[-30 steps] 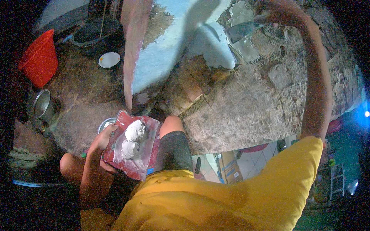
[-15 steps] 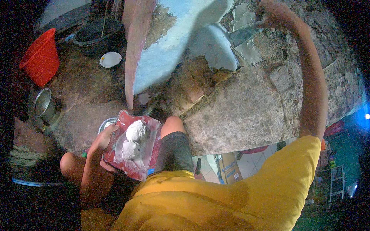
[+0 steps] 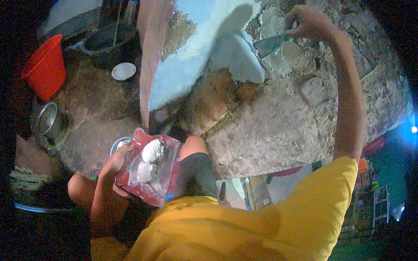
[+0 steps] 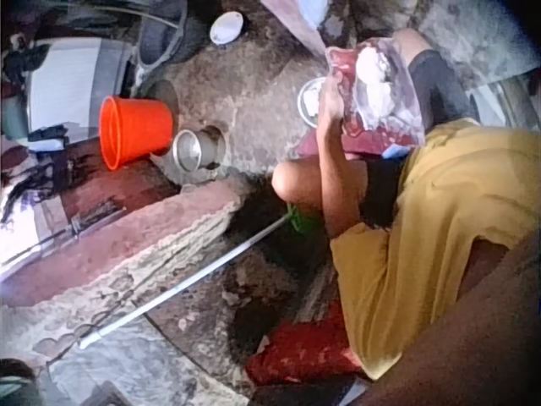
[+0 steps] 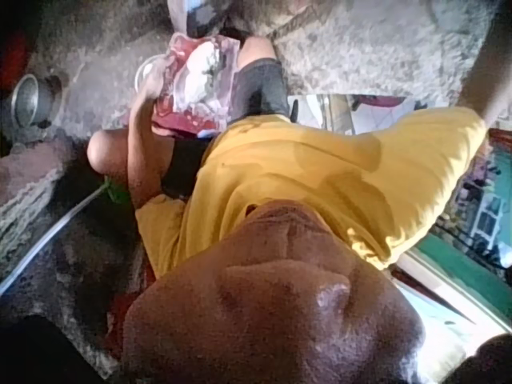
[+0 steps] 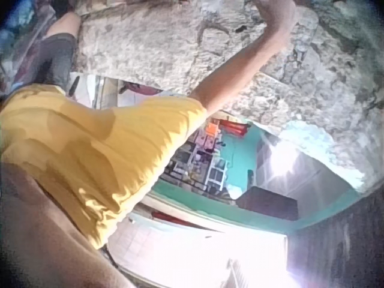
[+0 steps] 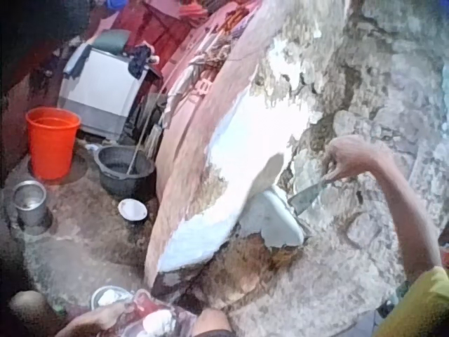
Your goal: The person applies a white substance to a damaged wall using a putty knife. The person picks up the substance from a red tray and spreads it onto the wall surface.
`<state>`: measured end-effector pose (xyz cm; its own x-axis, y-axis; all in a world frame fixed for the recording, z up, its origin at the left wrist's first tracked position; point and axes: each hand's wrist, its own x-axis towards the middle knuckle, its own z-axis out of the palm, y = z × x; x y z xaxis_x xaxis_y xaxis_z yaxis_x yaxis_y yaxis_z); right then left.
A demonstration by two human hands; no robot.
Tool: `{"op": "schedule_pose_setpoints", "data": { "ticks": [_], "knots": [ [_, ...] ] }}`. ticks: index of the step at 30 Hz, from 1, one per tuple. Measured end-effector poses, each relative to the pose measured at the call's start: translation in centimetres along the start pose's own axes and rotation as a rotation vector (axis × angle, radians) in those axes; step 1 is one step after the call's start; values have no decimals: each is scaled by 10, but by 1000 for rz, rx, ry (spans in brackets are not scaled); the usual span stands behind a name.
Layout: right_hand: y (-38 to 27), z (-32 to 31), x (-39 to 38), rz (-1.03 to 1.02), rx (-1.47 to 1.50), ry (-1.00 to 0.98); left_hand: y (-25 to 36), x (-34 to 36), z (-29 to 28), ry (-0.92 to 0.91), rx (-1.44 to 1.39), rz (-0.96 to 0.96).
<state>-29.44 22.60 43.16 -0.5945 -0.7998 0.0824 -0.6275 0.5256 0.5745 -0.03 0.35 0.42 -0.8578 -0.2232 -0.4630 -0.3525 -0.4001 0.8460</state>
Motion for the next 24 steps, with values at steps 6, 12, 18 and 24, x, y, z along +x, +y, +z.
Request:
{"op": "schedule_pose_setpoints", "data": {
  "ticks": [6,12,18,24],
  "knots": [
    [19,4,5,-112,-212,182,-14,12,-15,-74,22,-5],
    [52,-11,-3,-62,-375,189,-10,9,-7,-64,-73,-41],
    [33,-39,-4,-103,-161,103,-11,10,-6,-24,-52,-31],
    [-17,-45,15,97,-281,-48,15,-11,6,-4,1,-59]
  ]
}}
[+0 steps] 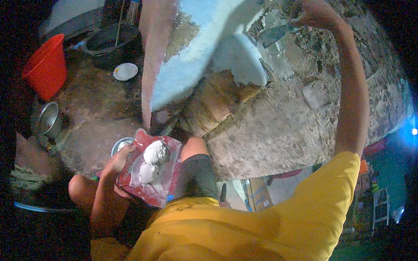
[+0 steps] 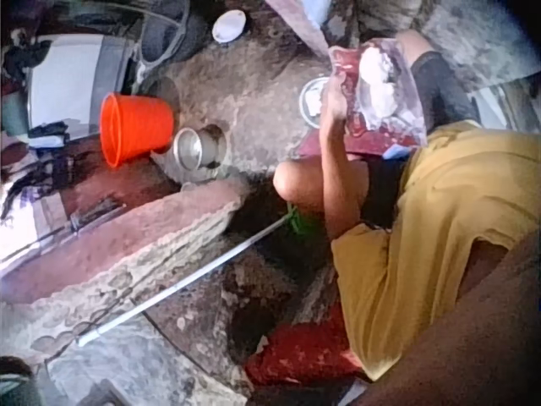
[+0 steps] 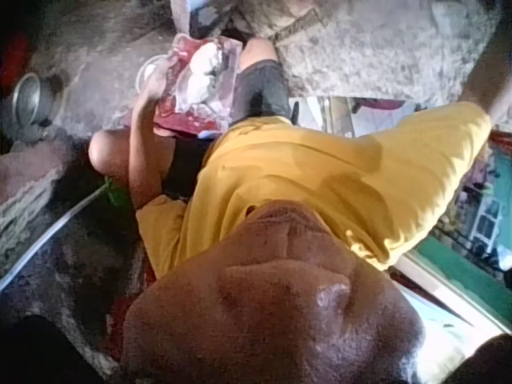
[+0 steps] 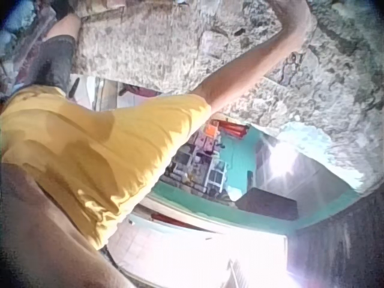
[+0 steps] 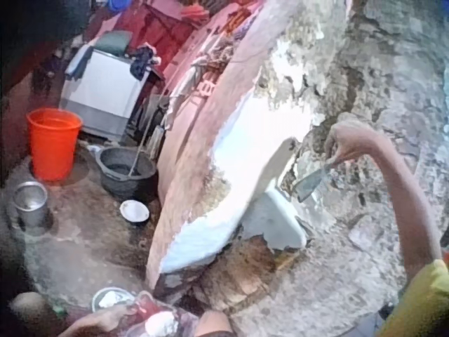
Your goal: The person applies a white substance to a damaged wall using a putty knife. The person picks up the substance from a red tray and spreads it onto the wall surface.
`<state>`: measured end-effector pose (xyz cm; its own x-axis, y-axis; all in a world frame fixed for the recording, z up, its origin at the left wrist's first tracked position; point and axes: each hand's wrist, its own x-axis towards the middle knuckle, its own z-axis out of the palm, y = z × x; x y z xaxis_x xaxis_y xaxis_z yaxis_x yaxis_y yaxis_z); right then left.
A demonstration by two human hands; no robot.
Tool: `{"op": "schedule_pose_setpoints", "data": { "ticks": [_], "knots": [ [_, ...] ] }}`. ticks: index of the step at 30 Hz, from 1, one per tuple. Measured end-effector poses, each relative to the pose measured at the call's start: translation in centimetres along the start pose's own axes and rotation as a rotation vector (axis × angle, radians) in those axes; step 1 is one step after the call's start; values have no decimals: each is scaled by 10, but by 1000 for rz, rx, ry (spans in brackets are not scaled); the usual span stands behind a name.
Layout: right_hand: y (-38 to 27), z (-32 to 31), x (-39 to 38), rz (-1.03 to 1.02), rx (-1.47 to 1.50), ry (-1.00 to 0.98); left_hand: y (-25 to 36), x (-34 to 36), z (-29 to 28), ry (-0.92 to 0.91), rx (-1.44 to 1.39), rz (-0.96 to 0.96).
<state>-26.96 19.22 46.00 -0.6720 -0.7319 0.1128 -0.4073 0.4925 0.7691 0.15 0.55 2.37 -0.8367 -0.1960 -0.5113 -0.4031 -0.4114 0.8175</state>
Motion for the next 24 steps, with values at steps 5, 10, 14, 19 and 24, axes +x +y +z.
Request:
{"op": "schedule_pose_setpoints", "data": {
  "ticks": [5,10,14,19,24],
  "knots": [
    [42,15,13,-215,31,118,-3,3,-2,24,-7,15],
    [67,8,5,-136,128,141,-27,22,-17,-44,-42,74],
    [74,-6,-14,-74,227,156,-27,24,-15,-50,-26,135],
    [47,23,-10,-116,282,104,-18,19,-10,-112,-81,105],
    [41,53,-11,-167,169,181,-18,22,-11,-102,-84,67]
  ]
}}
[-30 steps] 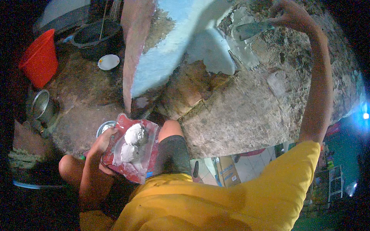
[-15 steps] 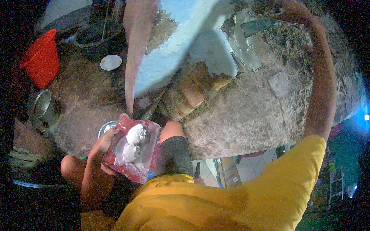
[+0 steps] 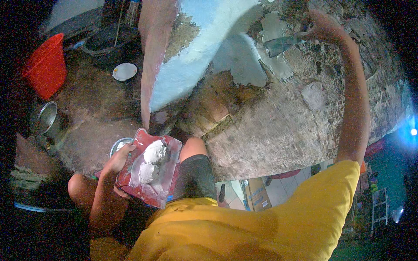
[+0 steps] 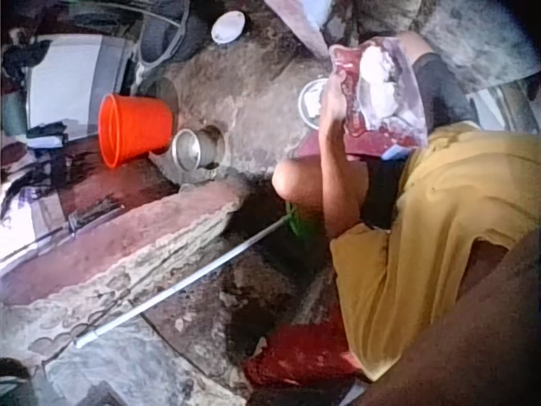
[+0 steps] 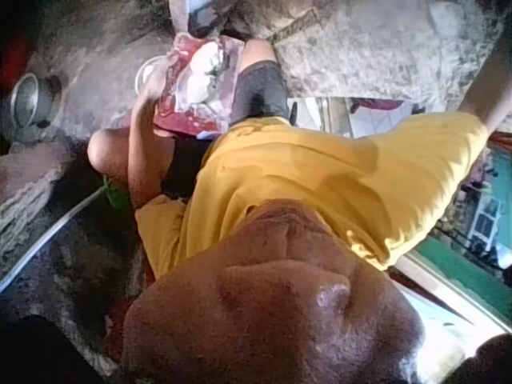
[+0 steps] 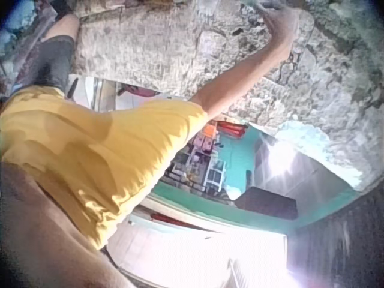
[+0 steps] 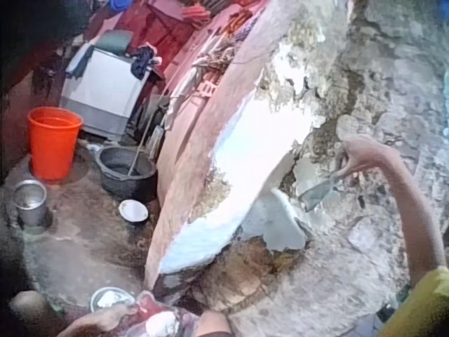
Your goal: The person applies a white substance to a damaged wall using a putty knife. The person picks up the substance from a red tray and spreads it onto the wall surface.
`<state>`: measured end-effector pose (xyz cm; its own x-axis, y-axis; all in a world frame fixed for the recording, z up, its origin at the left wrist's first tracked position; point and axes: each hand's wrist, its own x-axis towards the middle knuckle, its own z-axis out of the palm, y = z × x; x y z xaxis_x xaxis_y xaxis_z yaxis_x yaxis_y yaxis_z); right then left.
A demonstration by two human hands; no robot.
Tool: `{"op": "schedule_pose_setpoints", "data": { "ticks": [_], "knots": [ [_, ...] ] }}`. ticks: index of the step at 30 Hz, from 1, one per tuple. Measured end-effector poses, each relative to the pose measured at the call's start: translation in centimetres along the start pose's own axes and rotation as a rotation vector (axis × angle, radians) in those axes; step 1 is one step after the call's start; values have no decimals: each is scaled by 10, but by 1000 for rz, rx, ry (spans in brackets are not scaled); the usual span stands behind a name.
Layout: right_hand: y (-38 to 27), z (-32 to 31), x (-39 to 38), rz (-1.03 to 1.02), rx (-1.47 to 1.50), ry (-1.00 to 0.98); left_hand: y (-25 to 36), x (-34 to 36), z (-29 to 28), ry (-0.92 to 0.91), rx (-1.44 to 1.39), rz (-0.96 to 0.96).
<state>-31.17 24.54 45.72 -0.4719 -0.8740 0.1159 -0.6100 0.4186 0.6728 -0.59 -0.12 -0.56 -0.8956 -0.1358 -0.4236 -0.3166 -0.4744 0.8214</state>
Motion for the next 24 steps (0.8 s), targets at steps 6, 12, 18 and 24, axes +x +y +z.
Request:
{"op": "schedule_pose_setpoints", "data": {
  "ticks": [6,12,18,24],
  "knots": [
    [23,-29,-16,287,69,-66,6,-17,4,127,12,-61],
    [18,-44,-29,308,42,-24,1,-5,3,86,33,3],
    [6,5,-14,9,-123,135,10,-8,5,47,15,-46],
    [12,-35,-24,226,-14,33,-3,-3,-2,86,46,-27]
  ]
}}
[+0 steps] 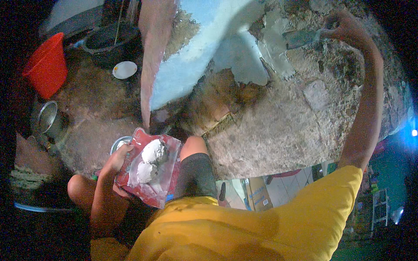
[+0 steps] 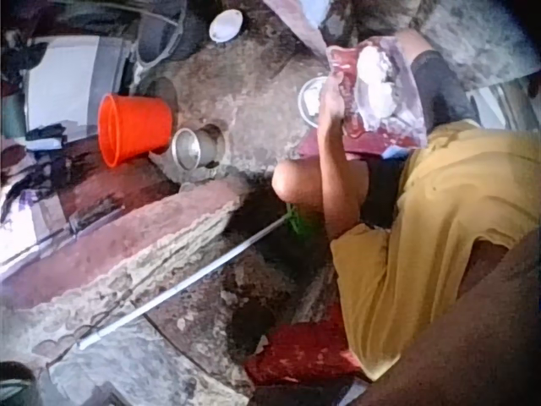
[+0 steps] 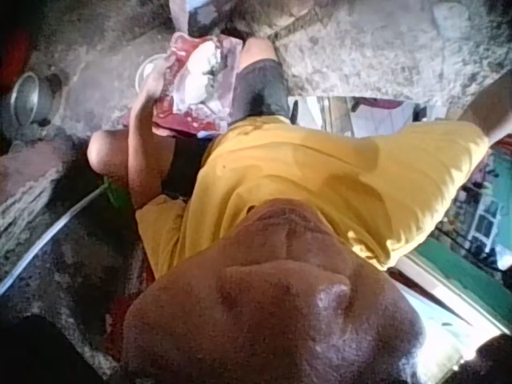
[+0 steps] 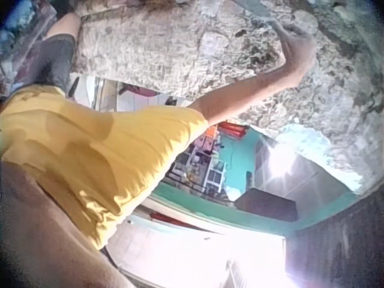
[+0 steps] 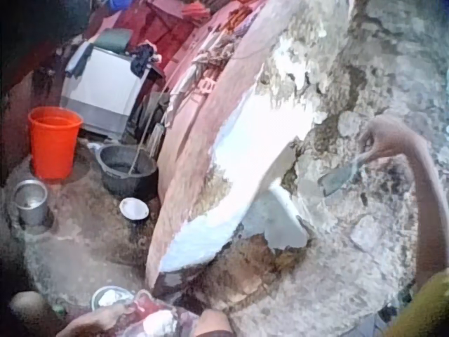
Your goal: The person applies a white substance to a damaged wall using a putty knife. The person picks up the substance from a red tray and spreads it onto the wall surface.
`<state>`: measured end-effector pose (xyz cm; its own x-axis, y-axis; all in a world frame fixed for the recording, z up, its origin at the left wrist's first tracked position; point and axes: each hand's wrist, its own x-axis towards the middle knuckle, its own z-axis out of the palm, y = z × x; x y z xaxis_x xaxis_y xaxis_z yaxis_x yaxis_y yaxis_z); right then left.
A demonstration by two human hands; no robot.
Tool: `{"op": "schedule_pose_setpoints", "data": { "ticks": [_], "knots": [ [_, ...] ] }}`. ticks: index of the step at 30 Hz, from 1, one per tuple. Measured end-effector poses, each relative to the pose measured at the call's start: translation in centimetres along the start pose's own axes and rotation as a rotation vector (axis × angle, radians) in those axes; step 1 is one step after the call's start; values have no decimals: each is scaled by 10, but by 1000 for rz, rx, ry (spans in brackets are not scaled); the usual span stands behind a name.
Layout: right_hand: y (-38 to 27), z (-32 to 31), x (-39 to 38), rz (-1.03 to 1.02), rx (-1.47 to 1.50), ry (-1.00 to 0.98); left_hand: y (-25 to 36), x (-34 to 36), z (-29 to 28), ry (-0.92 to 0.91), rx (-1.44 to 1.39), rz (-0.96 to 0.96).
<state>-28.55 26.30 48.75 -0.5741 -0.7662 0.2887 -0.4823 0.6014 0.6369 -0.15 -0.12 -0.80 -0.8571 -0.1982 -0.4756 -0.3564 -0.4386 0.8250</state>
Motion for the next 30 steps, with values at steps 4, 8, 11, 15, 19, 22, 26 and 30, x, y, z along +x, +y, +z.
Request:
{"op": "schedule_pose_setpoints", "data": {
  "ticks": [4,8,11,15,19,22,26,30],
  "knots": [
    [-28,-10,1,-21,-16,4,2,-2,0,-23,-17,-22],
    [-16,33,29,-180,-225,-5,-4,9,-2,-152,-27,82],
    [-11,36,25,-257,-179,188,-4,6,-3,-107,-33,41],
    [2,-1,24,14,22,-131,-4,5,-7,-76,-23,-23],
    [0,2,17,-35,100,-40,1,4,-1,-53,2,-21],
    [-7,37,24,-157,-16,160,-4,6,-8,-93,-18,32],
    [-22,21,16,186,34,-86,-14,11,-15,-42,-63,47],
    [25,-3,-24,305,62,10,-7,12,-3,-139,-251,77]
  ]
}}
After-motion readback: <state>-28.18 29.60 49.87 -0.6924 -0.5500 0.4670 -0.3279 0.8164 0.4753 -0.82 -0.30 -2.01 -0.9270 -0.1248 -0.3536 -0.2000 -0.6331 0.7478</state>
